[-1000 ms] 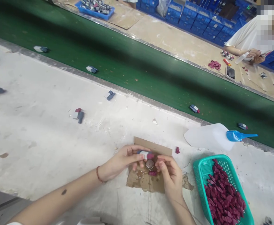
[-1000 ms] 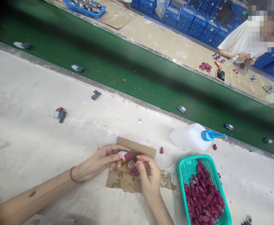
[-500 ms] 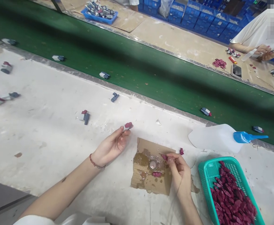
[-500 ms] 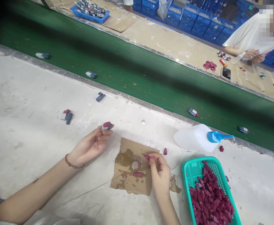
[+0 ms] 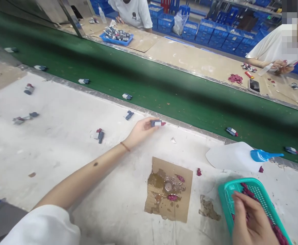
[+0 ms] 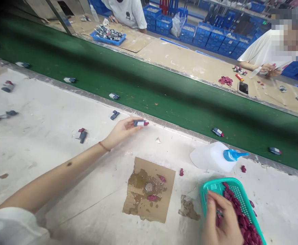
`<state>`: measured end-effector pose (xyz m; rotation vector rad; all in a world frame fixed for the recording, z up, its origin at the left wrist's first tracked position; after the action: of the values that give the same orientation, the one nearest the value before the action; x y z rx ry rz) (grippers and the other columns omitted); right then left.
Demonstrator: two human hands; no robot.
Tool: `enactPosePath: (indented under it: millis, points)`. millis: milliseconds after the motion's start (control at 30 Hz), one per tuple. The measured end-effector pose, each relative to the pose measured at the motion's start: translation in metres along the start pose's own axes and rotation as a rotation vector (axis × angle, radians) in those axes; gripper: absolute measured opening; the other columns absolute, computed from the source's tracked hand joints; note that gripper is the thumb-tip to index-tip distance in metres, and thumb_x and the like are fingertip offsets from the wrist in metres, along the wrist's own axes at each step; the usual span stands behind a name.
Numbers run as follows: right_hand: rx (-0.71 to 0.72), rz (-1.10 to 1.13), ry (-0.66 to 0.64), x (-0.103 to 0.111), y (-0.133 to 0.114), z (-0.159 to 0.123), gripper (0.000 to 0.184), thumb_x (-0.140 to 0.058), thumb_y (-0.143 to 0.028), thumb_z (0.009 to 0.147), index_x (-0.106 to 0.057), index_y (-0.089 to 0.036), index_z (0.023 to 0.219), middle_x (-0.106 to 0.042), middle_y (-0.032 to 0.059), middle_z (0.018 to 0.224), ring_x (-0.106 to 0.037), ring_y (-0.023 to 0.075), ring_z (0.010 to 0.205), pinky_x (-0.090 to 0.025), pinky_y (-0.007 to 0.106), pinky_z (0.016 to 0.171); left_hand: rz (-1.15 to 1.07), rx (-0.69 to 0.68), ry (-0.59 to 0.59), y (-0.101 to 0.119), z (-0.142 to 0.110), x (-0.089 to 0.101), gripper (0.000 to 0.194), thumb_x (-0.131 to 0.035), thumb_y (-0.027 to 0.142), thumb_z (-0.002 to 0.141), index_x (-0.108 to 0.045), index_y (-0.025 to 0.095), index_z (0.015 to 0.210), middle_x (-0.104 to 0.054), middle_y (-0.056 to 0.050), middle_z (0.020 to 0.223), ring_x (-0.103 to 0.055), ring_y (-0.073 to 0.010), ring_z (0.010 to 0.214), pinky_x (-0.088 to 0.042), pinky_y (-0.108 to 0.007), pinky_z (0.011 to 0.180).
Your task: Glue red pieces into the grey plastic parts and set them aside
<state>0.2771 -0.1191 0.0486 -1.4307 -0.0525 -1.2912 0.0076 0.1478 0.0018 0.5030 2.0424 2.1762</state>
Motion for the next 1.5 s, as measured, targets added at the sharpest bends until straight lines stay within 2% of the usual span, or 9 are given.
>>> enactPosePath:
  millis: [233,300,467,600,767,900,1067,1200,1500]
  points:
    - [0.13,-0.413,-0.233,0.033,0.068,0.01,0.042,-0.05,-0.056,0.081,-0.07,-0.021,0.093,-0.071,0.0144,0.098,-0.064,0.0366,0.091,-0.047,0.053,0.083,0.303,-0.122,0.098,-0.005,0.084,0.021,0.042,-0.06,0.012,0.074,-0.064,0.011,0.116,-0.061,-0.016,0.129,-0.044,-0.0324,0.131,-0.027,-0.046,0.113]
    - [0.172,-0.405,-0.262,0.03,0.073,0.004,0.035,-0.051,-0.05,0.083,-0.07,-0.023,0.093,-0.071,0.013,0.097,-0.064,0.0342,0.09,-0.048,0.051,0.083,0.368,-0.118,0.125,-0.003,0.086,0.037,0.047,-0.058,0.008,0.073,-0.061,0.007,0.12,-0.051,-0.019,0.14,-0.029,-0.0347,0.14,-0.013,-0.047,0.118]
    - [0.124,-0.323,-0.321,0.02,0.065,-0.001,0.021,-0.052,-0.037,0.087,-0.069,-0.024,0.091,-0.071,0.0091,0.089,-0.066,0.0295,0.085,-0.052,0.044,0.078,0.769,0.07,0.155,0.001,0.073,0.067,0.043,-0.051,0.015,0.086,-0.054,0.002,0.126,-0.042,-0.02,0.146,-0.026,-0.0383,0.14,-0.011,-0.049,0.117]
    - [0.083,-0.292,-0.325,0.021,0.061,0.002,0.021,-0.054,-0.035,0.087,-0.07,-0.023,0.092,-0.072,0.0089,0.088,-0.068,0.0287,0.083,-0.053,0.042,0.076,0.712,0.095,0.094,0.016,0.066,0.064,0.03,-0.05,0.018,0.09,-0.059,0.003,0.114,-0.046,-0.02,0.141,-0.028,-0.0406,0.137,-0.015,-0.05,0.116]
    - [0.021,-0.218,-0.315,0.027,0.06,0.004,0.031,-0.052,-0.045,0.089,-0.073,-0.022,0.086,-0.075,0.0109,0.091,-0.07,0.0289,0.082,-0.054,0.044,0.077,0.534,0.152,0.173,0.031,0.064,0.048,0.029,-0.039,0.018,0.098,-0.057,0.003,0.114,-0.057,-0.017,0.129,-0.046,-0.0296,0.123,-0.026,-0.046,0.114]
    - [-0.069,-0.177,-0.287,0.029,0.056,0.006,0.034,-0.055,-0.05,0.086,-0.074,-0.022,0.086,-0.076,0.0107,0.087,-0.069,0.0276,0.073,-0.055,0.043,0.071,0.178,0.265,0.17,0.037,0.042,0.028,0.036,-0.028,0.02,0.102,-0.059,0.003,0.108,-0.067,-0.016,0.11,-0.061,-0.0176,0.092,-0.05,-0.031,0.088]
    - [-0.148,-0.006,-0.184,0.033,0.041,0.008,0.028,-0.067,-0.048,0.078,-0.074,-0.021,0.084,-0.074,0.0098,0.095,-0.068,0.0256,0.08,-0.055,0.037,0.068,-0.331,0.478,0.03,0.04,-0.021,-0.002,0.008,-0.064,0.011,0.083,-0.07,0.011,0.089,-0.072,-0.009,0.096,-0.066,-0.0169,0.084,-0.051,-0.022,0.074]
    - [-0.29,0.297,-0.157,0.025,0.024,0.005,0.029,-0.072,-0.046,0.076,-0.074,-0.02,0.086,-0.074,0.006,0.072,-0.065,0.0202,0.06,-0.055,0.033,0.058,-0.456,0.537,-0.059,0.037,-0.07,-0.019,0.019,-0.08,0.018,0.071,-0.075,0.015,0.089,-0.074,-0.008,0.088,-0.069,-0.0209,0.079,-0.053,-0.023,0.067]
    - [-0.264,0.58,-0.523,-0.052,-0.029,-0.001,0.023,-0.075,-0.041,0.078,-0.076,-0.02,0.085,-0.077,0.0088,0.076,-0.072,0.0226,0.066,-0.06,0.034,0.062,-0.558,0.513,-0.203,0.028,-0.115,-0.037,0.02,-0.082,0.025,0.071,-0.071,0.015,0.085,-0.073,-0.006,0.085,-0.063,-0.0162,0.069,-0.048,-0.023,0.06]
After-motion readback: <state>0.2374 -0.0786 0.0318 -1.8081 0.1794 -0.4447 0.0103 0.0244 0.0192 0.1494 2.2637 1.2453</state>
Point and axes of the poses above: each hand's wrist, its own z-axis towards the middle knuckle, its own x-axis out of the back of the hand, y = z × x, the point moved 2 cm from there along z, towards the middle knuckle
